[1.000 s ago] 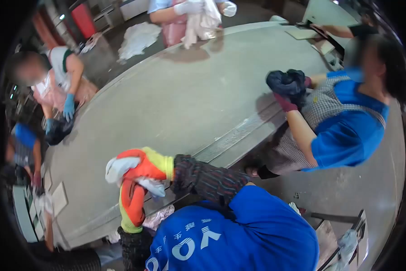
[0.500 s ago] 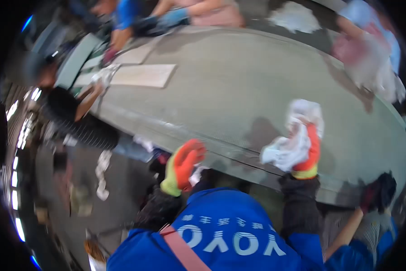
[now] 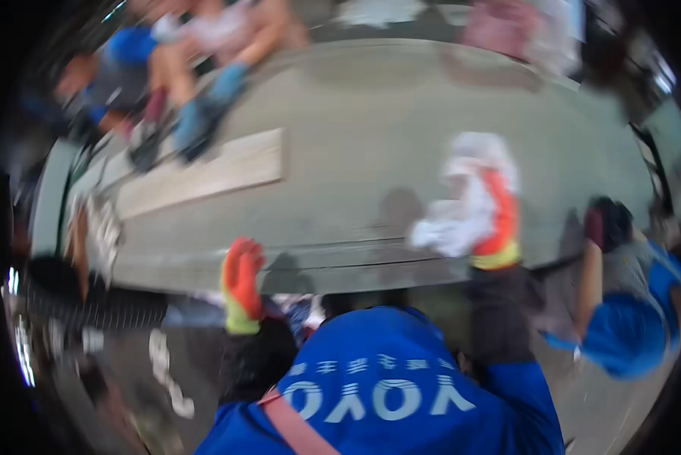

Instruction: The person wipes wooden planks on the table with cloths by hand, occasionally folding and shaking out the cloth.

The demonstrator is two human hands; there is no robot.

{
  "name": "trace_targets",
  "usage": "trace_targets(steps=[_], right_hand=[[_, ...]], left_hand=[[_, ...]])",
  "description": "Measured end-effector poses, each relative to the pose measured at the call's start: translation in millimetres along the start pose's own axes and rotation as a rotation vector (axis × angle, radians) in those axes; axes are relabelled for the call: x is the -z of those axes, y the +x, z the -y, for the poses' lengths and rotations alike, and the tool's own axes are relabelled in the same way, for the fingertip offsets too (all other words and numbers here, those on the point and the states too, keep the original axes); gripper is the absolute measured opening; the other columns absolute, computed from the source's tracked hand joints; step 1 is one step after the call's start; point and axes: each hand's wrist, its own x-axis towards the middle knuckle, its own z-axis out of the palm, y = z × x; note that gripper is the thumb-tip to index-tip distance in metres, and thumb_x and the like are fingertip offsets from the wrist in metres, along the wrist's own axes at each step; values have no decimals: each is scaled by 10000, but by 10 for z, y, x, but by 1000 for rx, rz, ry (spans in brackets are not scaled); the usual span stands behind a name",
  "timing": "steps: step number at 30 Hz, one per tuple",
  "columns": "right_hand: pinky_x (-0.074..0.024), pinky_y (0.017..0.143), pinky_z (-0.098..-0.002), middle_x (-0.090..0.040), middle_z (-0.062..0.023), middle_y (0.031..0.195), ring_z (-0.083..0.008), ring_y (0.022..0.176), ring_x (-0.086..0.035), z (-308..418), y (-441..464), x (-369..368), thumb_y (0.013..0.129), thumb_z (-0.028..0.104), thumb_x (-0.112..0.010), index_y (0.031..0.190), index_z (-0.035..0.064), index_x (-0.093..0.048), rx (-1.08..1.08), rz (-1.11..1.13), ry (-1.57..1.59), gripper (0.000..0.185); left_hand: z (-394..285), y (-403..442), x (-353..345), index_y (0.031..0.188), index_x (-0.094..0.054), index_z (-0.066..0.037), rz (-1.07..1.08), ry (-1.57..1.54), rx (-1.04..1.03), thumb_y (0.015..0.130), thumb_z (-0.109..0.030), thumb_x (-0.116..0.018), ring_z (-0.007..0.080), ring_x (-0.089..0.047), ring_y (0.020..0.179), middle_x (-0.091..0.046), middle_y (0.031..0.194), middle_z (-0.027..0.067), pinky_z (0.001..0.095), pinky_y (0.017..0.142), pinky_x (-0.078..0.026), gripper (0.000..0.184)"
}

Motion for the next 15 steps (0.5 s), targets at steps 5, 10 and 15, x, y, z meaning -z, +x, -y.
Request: trace_targets(steps=[5, 10, 15], right_hand=[[-556, 973, -390, -705, -114, 1248, -207, 1067, -706, 155, 181, 227, 1081, 222, -555, 1412, 22, -583, 157, -463, 99, 388], [-529, 1011, -343, -730, -105, 1180, -204, 1111, -692, -345, 821, -1712, 1076, 235, -570, 1354, 22, -631, 78, -394, -218, 356], [-525, 1016, -364, -701, -115, 1258, -235, 1133, -676, -1342, 2017, -3005, 987, 152, -636, 1272, 39, -684, 148, -93, -374, 310]], left_hand=[[-38, 205, -121, 1438, -555, 42, -35, 80, -84, 1084, -77, -561, 276, -647, 1247, -640, 1377, 153, 405, 1050, -534, 374], [33, 740, 1591, 1413, -571, 55, -79, 140, -164, 1053, -30, -598, 266, -651, 1235, -661, 1351, 162, 375, 1052, -512, 370], [56, 1522, 1783, 1417, -572, 54, 35, 502, -354, 1017, -40, -647, 344, -615, 1297, -640, 1383, 217, 416, 1085, -494, 418]])
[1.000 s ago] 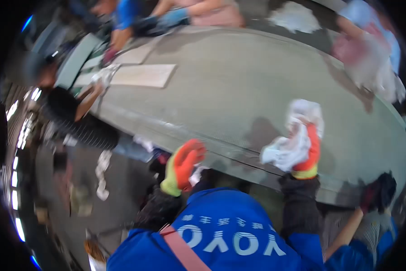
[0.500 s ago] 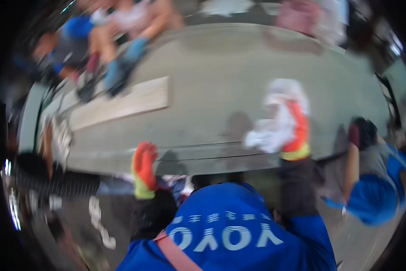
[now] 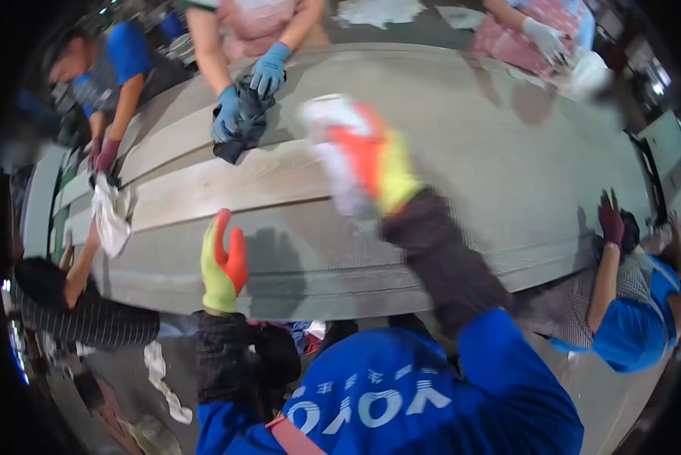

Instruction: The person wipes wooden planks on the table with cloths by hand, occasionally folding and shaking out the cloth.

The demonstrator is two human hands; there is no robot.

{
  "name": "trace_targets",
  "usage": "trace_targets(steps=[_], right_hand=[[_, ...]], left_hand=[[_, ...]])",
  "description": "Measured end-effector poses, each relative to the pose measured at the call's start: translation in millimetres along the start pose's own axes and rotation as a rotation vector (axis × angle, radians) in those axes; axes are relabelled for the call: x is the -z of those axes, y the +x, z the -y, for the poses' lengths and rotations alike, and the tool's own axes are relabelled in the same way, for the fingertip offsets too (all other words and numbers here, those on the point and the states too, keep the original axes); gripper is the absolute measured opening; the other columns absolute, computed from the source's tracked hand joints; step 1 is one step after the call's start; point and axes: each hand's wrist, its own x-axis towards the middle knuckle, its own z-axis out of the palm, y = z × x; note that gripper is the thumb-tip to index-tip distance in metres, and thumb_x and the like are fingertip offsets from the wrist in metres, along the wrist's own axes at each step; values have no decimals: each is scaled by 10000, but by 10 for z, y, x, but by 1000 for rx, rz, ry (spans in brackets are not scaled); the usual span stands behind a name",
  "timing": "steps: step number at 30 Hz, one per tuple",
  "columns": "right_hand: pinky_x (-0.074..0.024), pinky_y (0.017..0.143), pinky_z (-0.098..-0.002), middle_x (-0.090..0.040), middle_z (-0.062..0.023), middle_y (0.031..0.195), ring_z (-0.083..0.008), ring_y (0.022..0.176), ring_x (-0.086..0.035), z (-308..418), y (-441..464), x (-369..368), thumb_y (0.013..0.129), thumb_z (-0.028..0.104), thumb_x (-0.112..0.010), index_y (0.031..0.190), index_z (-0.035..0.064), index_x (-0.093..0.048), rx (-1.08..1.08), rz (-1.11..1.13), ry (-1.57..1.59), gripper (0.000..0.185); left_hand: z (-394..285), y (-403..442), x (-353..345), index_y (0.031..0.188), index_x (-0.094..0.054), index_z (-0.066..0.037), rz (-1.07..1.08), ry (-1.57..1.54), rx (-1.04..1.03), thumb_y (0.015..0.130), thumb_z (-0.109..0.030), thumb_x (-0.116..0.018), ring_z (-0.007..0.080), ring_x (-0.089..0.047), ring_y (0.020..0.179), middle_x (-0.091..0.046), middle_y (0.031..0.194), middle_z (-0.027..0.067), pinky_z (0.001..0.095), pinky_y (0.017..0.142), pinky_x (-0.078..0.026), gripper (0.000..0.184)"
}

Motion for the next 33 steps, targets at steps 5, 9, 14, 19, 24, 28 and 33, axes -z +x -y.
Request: trace_targets(steps=[5, 9, 14, 19, 24, 28, 33], right_hand=[[-422, 1149, -509, -555, -200, 1503, -350, 1355, -553, -784, 150, -1179, 901, 434, -713, 1463, 107, -561, 244, 219, -1226, 668], [-477, 1066, -506, -657, -184, 1315, -393, 1228, -609, -712, 475, 578, 821, 288, -687, 1352, 97, -629, 185, 142, -1062, 568], [-566, 992, -411, -711, -190, 1261, -335, 1190, -678, -978, 627, 2893, 905, 123, -752, 1295, 35, -691, -327, -350, -594, 405], [-568, 986, -432, -703, -211, 1281, -349, 1131, -696, -533, 740, 2448, 865, 133, -787, 1286, 35, -695, -355, -310, -74, 442], [-527, 972, -453, -720, -142, 1177, -334, 1123, -673, -843, 699, 413, 847, 269, -765, 1153, 94, -730, 326, 46, -1051, 354], [-479, 1016, -461, -681, -115, 1180, -300, 1138, -624, -414, 835, -1343, 810, 376, -750, 1100, 118, -695, 299, 672, -728, 392], [-538, 950, -489, -681, -169, 1228, -377, 1131, -651, -18, 773, 567, 861, 191, -746, 1234, 111, -687, 275, 241, -983, 386]], left_hand=[[635, 765, 12, 1463, -537, 27, 224, 638, -247, 973, -159, -703, 439, -480, 1412, -547, 1483, 255, 537, 1192, -352, 549], [243, 1256, -422, 1487, -521, -2, 384, 795, -232, 972, -213, -704, 451, -442, 1437, -509, 1520, 259, 570, 1218, -288, 586], [-76, 1652, -899, 1516, -498, -34, 451, 647, -254, 998, -226, -673, 460, -427, 1452, -494, 1543, 252, 567, 1219, -287, 580], [468, 1539, -25, 1544, -474, -33, 82, 981, -86, 1016, -206, -647, 460, -412, 1470, -470, 1563, 274, 551, 1225, -286, 581], [545, 1216, -32, 1558, -449, -24, 228, 1030, -10, 1025, -204, -629, 460, -381, 1492, -444, 1580, 285, 552, 1232, -276, 591], [106, 1405, -140, 1550, -450, -5, 308, 889, 1, 1028, -178, -602, 455, -371, 1499, -444, 1584, 269, 560, 1239, -263, 570], [78, 1433, 274, 1500, -501, 24, 399, 709, -101, 1010, -129, -601, 460, -393, 1482, -480, 1546, 270, 557, 1238, -264, 523]])
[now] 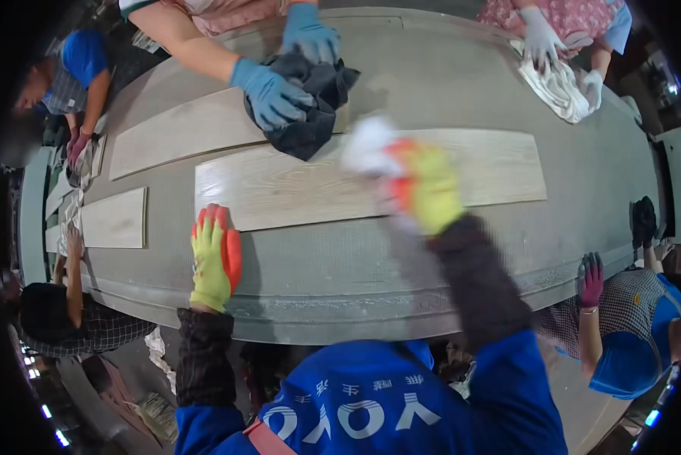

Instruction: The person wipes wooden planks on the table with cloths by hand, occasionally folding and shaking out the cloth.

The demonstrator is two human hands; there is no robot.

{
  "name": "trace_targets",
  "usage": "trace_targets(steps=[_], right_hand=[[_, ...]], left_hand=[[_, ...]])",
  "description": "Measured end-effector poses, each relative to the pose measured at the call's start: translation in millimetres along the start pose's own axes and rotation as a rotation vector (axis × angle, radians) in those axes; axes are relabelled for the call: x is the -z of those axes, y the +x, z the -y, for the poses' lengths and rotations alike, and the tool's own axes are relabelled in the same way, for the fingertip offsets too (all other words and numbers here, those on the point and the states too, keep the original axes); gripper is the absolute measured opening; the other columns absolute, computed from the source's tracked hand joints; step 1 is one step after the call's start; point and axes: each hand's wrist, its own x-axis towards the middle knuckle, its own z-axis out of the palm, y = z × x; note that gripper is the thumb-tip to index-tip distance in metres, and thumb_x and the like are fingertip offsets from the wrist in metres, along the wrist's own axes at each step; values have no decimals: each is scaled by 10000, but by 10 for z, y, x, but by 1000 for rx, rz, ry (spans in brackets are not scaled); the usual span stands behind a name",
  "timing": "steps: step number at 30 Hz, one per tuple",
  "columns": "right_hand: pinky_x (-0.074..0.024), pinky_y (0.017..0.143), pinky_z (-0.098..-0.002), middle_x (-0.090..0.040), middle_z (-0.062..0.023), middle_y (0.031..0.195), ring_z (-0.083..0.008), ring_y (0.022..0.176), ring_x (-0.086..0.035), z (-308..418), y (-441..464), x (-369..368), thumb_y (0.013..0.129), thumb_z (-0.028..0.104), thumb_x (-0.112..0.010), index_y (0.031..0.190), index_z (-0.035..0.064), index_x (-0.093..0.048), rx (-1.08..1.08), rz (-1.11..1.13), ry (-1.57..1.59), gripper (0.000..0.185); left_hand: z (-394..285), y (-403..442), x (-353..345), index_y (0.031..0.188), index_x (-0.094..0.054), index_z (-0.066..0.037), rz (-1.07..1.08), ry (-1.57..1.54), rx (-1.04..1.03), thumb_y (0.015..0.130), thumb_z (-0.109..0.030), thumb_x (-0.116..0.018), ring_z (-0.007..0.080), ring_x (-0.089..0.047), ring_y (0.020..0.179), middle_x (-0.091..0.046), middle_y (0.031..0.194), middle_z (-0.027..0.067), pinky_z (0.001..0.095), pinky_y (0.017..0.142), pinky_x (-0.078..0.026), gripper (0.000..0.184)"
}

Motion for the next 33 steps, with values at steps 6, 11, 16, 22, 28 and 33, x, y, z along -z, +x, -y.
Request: trace_targets(steps=[6, 11, 16, 22, 28, 33], right_hand=[[-542, 960, -438, -687, -195, 1176, -377, 1121, -667, -847, -519, -50, 878, 210, -804, 1253, 35, -669, -339, -275, -544, 436], [-460, 1092, -500, -659, -170, 1308, -365, 1274, -592, 1433, 1042, -1362, 867, 293, -706, 1263, 113, -669, -41, 198, 72, 437], [-516, 1033, -468, -671, -199, 1254, -367, 1259, -601, 429, 290, -393, 876, 162, -658, 1239, 82, -687, -189, 100, -49, 373], [-573, 907, -406, -688, -186, 1158, -364, 1108, -668, -1127, -678, -235, 865, 156, -805, 1205, -2, -672, -342, -385, -447, 398], [-476, 1088, -483, -654, -182, 1353, -358, 1284, -603, 1117, 410, -991, 821, 220, -791, 1299, 91, -677, -187, 99, 103, 508], [-607, 733, -354, -747, -95, 941, -190, 818, -718, 1124, 509, -761, 1012, 225, -648, 1160, -46, -707, -640, -233, 1503, 314]], left_hand=[[-105, 100, 136, 1469, -537, 26, 42, -201, -97, 1019, -114, -600, 439, -460, 1441, -533, 1498, 260, 502, 1227, -316, 476], [56, 137, -186, 1406, -588, 32, -160, -989, 135, 1034, -86, -594, 404, -528, 1394, -593, 1438, 237, 454, 1185, -393, 390], [-754, 158, -363, 1334, -634, 47, -140, -830, -37, 1062, -52, -535, 332, -610, 1299, -673, 1314, 212, 423, 1132, -456, 307], [-1047, 162, -484, 1315, -644, 62, 63, -1361, 153, 1087, -68, -483, 266, -639, 1245, -687, 1290, 198, 386, 1108, -477, 308], [-994, -413, -280, 1264, -662, 78, 106, -1653, 387, 1124, -177, -449, 287, -635, 1262, -671, 1345, 209, 405, 1112, -477, 360], [229, -1057, 211, 1240, -679, 69, -268, -1366, 376, 1132, -230, -440, 311, -626, 1284, -659, 1376, 222, 437, 1115, -473, 398]])
